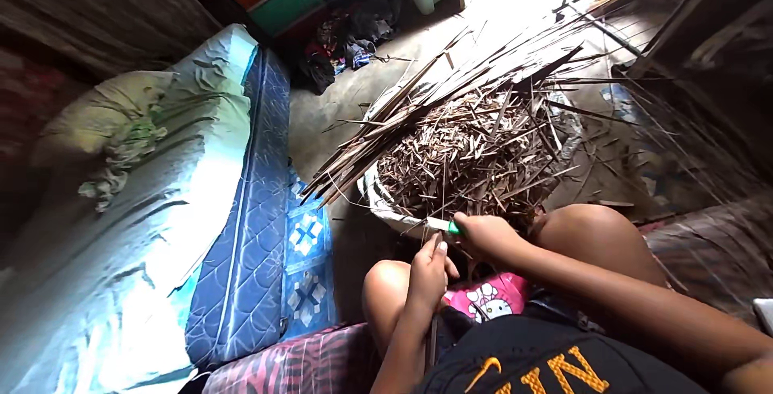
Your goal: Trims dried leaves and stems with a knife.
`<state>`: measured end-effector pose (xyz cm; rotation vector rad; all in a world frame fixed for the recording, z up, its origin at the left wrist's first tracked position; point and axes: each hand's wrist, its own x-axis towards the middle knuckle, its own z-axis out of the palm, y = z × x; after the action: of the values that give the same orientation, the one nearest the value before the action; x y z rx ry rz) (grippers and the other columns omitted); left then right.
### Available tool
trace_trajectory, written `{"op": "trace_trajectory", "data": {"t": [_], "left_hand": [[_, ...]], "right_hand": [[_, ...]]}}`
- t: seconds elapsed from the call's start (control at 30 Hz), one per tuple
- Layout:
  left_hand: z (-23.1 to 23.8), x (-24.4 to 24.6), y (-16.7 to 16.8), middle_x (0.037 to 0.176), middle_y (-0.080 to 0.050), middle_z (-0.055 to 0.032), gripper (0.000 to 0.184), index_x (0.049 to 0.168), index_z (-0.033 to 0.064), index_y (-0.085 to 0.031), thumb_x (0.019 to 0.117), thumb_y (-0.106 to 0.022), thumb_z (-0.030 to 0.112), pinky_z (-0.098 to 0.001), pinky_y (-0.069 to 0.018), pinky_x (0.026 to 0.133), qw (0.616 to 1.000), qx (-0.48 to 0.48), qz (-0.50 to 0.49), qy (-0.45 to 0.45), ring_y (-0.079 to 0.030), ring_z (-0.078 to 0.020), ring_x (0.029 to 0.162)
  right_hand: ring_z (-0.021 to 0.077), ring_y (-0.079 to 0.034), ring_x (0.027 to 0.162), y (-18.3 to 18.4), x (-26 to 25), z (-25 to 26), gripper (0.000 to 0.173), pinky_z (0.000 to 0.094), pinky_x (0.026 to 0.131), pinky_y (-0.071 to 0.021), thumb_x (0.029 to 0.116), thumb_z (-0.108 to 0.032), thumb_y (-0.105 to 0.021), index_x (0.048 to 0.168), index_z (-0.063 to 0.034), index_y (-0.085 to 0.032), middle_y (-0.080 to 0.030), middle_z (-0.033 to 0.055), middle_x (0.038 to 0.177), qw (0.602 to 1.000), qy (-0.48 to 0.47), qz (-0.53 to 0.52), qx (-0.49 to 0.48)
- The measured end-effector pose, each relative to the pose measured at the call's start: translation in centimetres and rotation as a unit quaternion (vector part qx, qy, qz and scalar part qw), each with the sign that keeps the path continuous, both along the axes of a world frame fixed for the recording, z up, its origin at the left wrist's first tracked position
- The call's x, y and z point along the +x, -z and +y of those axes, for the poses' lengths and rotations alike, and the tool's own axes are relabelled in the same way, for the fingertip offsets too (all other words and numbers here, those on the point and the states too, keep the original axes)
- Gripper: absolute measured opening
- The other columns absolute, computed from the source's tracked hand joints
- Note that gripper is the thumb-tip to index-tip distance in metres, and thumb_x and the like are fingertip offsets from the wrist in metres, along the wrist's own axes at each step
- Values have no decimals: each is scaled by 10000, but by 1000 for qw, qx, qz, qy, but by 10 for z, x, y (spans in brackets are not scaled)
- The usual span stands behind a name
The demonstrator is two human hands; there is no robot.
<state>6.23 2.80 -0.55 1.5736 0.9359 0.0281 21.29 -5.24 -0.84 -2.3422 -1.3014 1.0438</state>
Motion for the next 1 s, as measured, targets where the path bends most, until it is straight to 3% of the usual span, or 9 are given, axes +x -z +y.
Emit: {"op": "trace_trajectory", "data": {"t": [0.13,0.27,0.43,0.57,0.63,0.67,0.77,0.83,1.0], "left_hand": [[-3,-6,-1,589,-579,-16,419,1497,-13,-452,1120,-348,139,-181,-326,380,995,-95,-35,-9,-365,-16,382],[-5,-5,2,615,-617,-33,390,1439,-44,-474,1123,-365,157,-164,-345,385,994,-104,-29,-13,-393,-5,388],[-7,2,-3,705,-651,-44,487,1543,-49,-339,1092,-435,109,-188,-421,421,995,-93,-38,18,-454,-32,421],[-6,1,4,690,-623,-19,437,1491,-54,-428,1117,-401,170,-195,-362,414,999,-40,1,13,-388,-25,421],[-3,2,11,729,-590,-38,316,1229,-39,-614,1108,-419,179,-260,-420,494,997,62,53,10,-445,-71,498],[-2,2,12,815,-631,-69,295,1172,-24,-640,1092,-419,155,-292,-468,571,991,107,74,10,-519,-94,585],[0,4,8,1218,-697,-194,395,1417,-25,-567,1102,-394,139,-421,-502,1015,980,164,103,47,-681,-232,1096],[-5,8,7,996,-709,-175,364,1295,-46,-622,1109,-388,163,-447,-530,924,970,199,125,56,-689,-253,952],[-11,7,8,723,-627,-39,460,1548,43,-432,1128,-360,218,-334,-523,714,970,196,129,69,-578,-141,642]], "right_hand": [[434,-665,1107,8,45,3,332,617,900,-507,1094,-250,-452,1303,-19,-566,-675,255,1147,990,141,24,-15],[142,-497,672,16,39,1,301,340,643,-440,1096,-310,-490,1182,-45,-602,-528,52,831,943,153,264,131],[81,-430,548,27,36,13,159,263,522,-390,1043,-128,-505,1124,-38,-609,-484,8,732,897,224,334,184],[256,-590,819,19,42,9,265,466,759,-483,1077,-192,-458,1230,-28,-599,-606,148,950,961,142,203,126],[407,-654,985,-2,16,0,304,613,848,-497,1067,-235,-497,1233,-2,-599,-659,243,1045,988,26,148,44],[452,-660,1047,-11,0,-4,340,649,867,-497,1076,-284,-496,1232,1,-597,-670,266,1078,992,-20,124,2],[463,-678,1075,-16,-29,-12,377,621,848,-526,1112,-321,-411,1231,9,-550,-680,264,1087,996,-46,53,-57],[465,-694,1044,-9,-27,-8,312,613,811,-546,1102,-224,-416,1255,20,-536,-689,264,1066,999,-8,-1,-54],[456,-666,1129,12,23,11,305,625,875,-525,1078,-156,-438,1327,-1,-521,-673,261,1178,990,121,-10,-74]]}}
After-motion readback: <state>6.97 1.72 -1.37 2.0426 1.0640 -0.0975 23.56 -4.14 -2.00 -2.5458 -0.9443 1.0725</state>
